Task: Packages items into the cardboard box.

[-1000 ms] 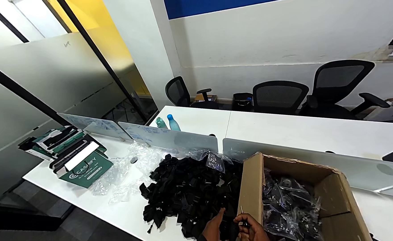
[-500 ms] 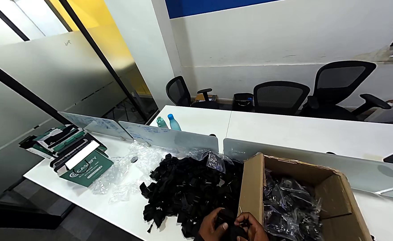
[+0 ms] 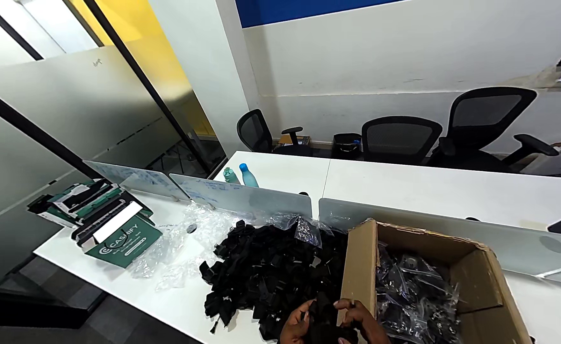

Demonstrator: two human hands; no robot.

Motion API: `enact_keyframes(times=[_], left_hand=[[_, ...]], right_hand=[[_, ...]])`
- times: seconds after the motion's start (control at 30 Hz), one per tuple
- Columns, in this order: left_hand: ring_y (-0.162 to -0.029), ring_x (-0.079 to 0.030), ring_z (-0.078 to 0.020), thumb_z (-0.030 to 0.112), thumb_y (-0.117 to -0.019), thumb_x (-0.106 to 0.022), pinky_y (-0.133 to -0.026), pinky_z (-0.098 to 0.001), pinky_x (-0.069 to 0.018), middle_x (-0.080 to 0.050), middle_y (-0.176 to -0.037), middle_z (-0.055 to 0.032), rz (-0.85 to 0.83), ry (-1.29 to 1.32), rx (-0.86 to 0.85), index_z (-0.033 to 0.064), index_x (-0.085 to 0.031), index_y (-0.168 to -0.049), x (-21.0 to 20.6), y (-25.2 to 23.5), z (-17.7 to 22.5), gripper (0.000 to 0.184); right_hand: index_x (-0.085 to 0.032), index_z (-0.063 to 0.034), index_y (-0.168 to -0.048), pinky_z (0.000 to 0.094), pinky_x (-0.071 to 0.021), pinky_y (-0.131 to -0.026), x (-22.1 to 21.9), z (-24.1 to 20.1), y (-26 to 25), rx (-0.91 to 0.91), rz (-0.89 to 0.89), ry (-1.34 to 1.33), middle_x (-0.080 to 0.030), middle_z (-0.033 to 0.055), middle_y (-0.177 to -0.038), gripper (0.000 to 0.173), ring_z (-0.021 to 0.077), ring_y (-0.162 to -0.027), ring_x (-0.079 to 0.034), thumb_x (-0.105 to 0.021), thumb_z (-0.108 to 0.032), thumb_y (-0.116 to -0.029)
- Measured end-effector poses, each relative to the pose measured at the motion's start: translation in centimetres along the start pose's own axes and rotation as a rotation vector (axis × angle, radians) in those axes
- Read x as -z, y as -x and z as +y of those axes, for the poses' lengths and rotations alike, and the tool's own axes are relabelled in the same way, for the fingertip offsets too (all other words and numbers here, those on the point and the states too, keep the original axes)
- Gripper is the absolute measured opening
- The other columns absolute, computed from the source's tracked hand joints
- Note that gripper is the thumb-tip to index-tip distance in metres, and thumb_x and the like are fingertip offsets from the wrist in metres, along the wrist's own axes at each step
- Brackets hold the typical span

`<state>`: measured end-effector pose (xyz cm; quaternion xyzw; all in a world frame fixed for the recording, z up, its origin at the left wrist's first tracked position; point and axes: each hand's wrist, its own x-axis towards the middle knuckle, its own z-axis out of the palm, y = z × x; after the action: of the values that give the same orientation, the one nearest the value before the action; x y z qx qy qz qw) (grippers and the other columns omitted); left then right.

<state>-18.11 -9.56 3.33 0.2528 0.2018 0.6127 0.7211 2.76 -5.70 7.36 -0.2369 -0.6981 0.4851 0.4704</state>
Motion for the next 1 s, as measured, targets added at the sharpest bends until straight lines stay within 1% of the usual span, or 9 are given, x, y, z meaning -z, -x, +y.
enact_keyframes(times=[0.07, 0.17, 0.27, 0.37, 0.53, 0.6, 0.73, 0.93, 1.0], left_hand=[[-0.105, -0.072, -0.0179, 0.025, -0.0969, -0.069, -0.095, -0.0386, -0.0579, -0.074, -0.119, -0.0112, -0.013, -0.056, 0.000, 0.0078, -0.069, -0.131, 0.4, -0.1, 0.3, 0.038], [-0.107, -0.071, -0.0165, 0.028, -0.0994, -0.066, -0.096, -0.0375, -0.0567, -0.072, -0.123, -0.0107, -0.071, -0.197, 0.019, 0.0070, -0.066, -0.134, 1.0, -0.3, 1.0, 0.040], [-0.105, -0.071, -0.0158, 0.029, -0.1001, -0.065, -0.095, -0.0364, -0.0572, -0.072, -0.122, -0.0106, -0.115, -0.262, 0.025, 0.0061, -0.065, -0.135, 1.4, -0.3, 1.3, 0.042], [-0.104, -0.071, -0.0138, 0.033, -0.0999, -0.065, -0.095, -0.0345, -0.0569, -0.072, -0.123, -0.0097, -0.110, -0.257, 0.004, 0.0060, -0.065, -0.136, 0.8, -0.4, 1.2, 0.046], [-0.108, -0.070, -0.0149, 0.036, -0.0996, -0.064, -0.096, -0.0338, -0.0562, -0.072, -0.123, -0.0097, -0.113, -0.130, -0.045, 0.0065, -0.068, -0.131, 0.4, -0.5, 0.0, 0.043], [-0.115, -0.068, -0.0172, 0.033, -0.0989, -0.065, -0.099, -0.0347, -0.0547, -0.068, -0.132, -0.0110, -0.143, -0.090, -0.059, 0.0055, -0.068, -0.130, 0.6, -0.8, -0.2, 0.042], [-0.112, -0.068, -0.0200, 0.029, -0.0992, -0.064, -0.096, -0.0362, -0.0557, -0.065, -0.136, -0.0145, -0.210, -0.030, -0.028, 0.0039, -0.067, -0.129, 0.6, -1.2, 0.1, 0.039], [-0.110, -0.069, -0.0204, 0.030, -0.0998, -0.063, -0.094, -0.0358, -0.0564, -0.066, -0.134, -0.0133, -0.205, 0.036, -0.035, 0.0067, -0.069, -0.125, 0.1, -1.2, -0.6, 0.035], [-0.115, -0.067, -0.0229, 0.032, -0.1006, -0.062, -0.099, -0.0380, -0.0546, -0.066, -0.134, -0.0139, -0.199, 0.030, -0.045, 0.0075, -0.070, -0.125, 0.3, -1.2, -1.1, 0.036]], right_hand=[[-0.054, -0.0066, -0.111, 0.0354, -0.0553, -0.102, 0.2, -0.5, -0.1, 0.112, -0.047, 0.126, -0.055, 0.0170, -0.145, 0.025, 0.0193, -0.129, -0.060, -0.070, -0.007, -0.0921], [-0.060, -0.0029, -0.113, 0.0407, -0.0535, -0.108, 0.8, -0.8, -0.2, 0.117, -0.167, 0.149, -0.053, 0.0205, -0.149, 0.022, 0.0246, -0.134, -0.058, -0.067, -0.003, -0.0921], [-0.064, 0.0012, -0.110, 0.0378, -0.0554, -0.101, 1.5, 0.0, -0.4, 0.042, -0.276, 0.128, -0.064, 0.0209, -0.132, 0.023, 0.0251, -0.121, -0.065, -0.068, -0.002, -0.0880], [-0.063, 0.0010, -0.104, 0.0334, -0.0571, -0.091, 1.1, 1.6, 0.1, 0.024, -0.221, -0.014, -0.070, 0.0171, -0.111, 0.017, 0.0207, -0.105, -0.068, -0.068, -0.006, -0.0893], [-0.063, -0.0099, -0.103, 0.0274, -0.0582, -0.084, 0.2, 0.5, 0.3, -0.168, -0.102, -0.289, -0.072, 0.0003, -0.109, 0.019, 0.0072, -0.098, -0.068, -0.071, -0.004, -0.0868], [-0.063, -0.0083, -0.102, 0.0246, -0.0568, -0.080, -0.2, 0.1, 0.5, -0.211, -0.121, -0.317, -0.070, -0.0007, -0.106, 0.018, 0.0040, -0.093, -0.066, -0.070, -0.003, -0.0864], [-0.059, -0.0088, -0.103, 0.0226, -0.0539, -0.071, -0.5, 0.6, 0.8, -0.264, -0.149, -0.345, -0.067, -0.0010, -0.102, 0.019, 0.0033, -0.085, -0.063, -0.067, -0.004, -0.0863], [-0.058, -0.0120, -0.103, 0.0213, -0.0523, -0.071, -0.9, 1.5, 1.2, -0.251, -0.145, -0.373, -0.064, -0.0043, -0.100, 0.019, 0.0018, -0.086, -0.061, -0.067, -0.008, -0.0871], [-0.057, -0.0125, -0.102, 0.0220, -0.0525, -0.073, -1.0, 1.6, 1.2, -0.245, -0.140, -0.367, -0.062, -0.0042, -0.100, 0.019, 0.0020, -0.088, -0.061, -0.068, -0.008, -0.0870]])
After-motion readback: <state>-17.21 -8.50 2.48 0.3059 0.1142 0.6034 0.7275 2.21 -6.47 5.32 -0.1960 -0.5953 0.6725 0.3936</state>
